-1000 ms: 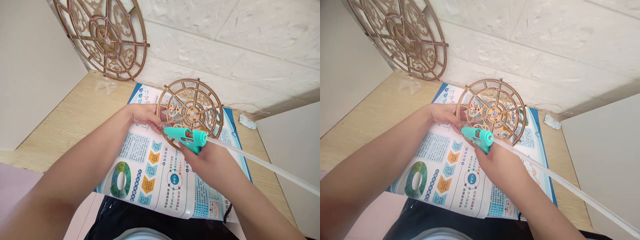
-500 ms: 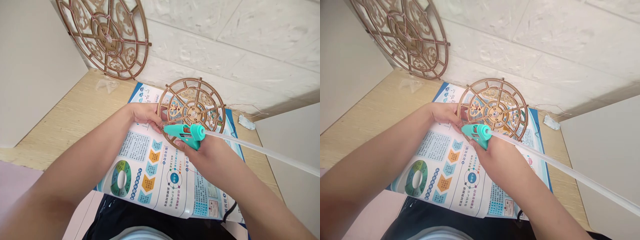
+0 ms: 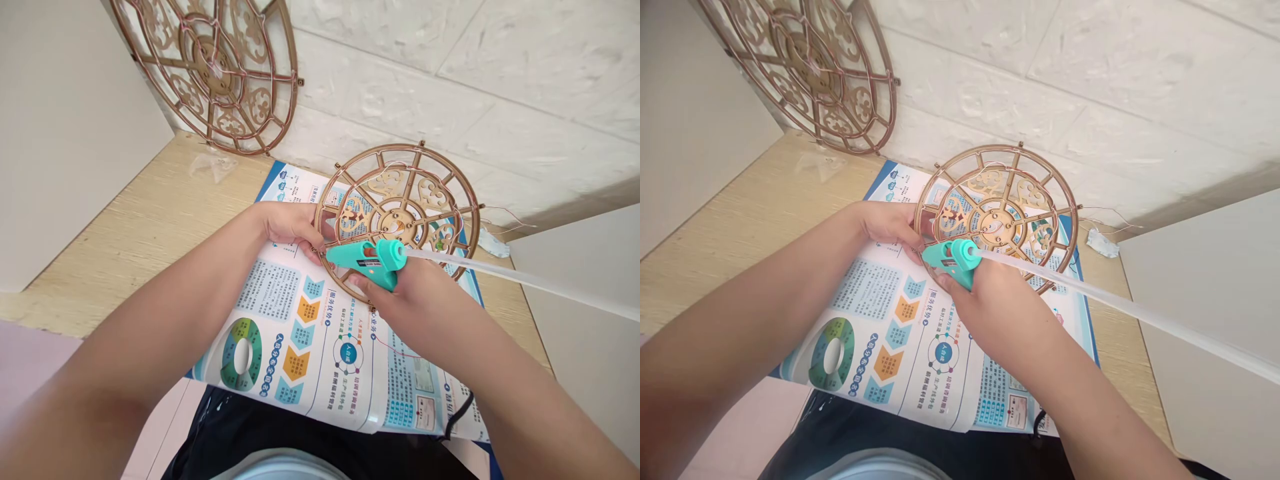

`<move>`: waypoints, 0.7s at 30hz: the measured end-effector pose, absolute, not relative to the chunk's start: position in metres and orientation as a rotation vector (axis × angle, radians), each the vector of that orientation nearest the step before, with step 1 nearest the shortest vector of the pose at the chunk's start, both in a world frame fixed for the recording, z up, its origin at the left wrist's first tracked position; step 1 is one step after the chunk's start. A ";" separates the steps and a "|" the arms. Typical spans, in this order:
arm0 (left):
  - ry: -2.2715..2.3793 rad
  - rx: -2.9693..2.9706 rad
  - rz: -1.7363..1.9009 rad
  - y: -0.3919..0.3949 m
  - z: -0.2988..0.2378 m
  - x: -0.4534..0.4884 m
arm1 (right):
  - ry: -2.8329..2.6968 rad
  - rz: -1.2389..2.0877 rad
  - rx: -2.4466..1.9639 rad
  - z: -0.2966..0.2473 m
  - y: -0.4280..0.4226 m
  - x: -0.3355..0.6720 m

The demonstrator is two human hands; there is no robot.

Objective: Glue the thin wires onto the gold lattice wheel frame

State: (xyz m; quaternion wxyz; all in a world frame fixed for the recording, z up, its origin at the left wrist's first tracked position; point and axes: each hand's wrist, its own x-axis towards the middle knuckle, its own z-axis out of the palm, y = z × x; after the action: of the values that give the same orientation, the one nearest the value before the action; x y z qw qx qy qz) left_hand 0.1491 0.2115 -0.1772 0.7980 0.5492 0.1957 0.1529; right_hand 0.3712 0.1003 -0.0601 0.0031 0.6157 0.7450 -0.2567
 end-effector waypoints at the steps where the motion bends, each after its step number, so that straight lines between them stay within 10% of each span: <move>1: 0.420 1.179 0.328 0.211 -0.178 0.149 | 2.343 -0.793 1.932 -0.060 0.101 0.371; 21: 0.392 1.089 0.367 0.212 -0.177 0.149 | 2.501 -0.864 2.002 -0.077 0.083 0.384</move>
State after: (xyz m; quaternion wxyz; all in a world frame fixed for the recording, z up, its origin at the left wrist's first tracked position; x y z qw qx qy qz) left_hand 0.1492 0.2117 -0.1767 0.8212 0.5118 0.1842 0.1725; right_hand 0.3839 0.0834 -0.0774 -0.0880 0.6010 0.7509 -0.2593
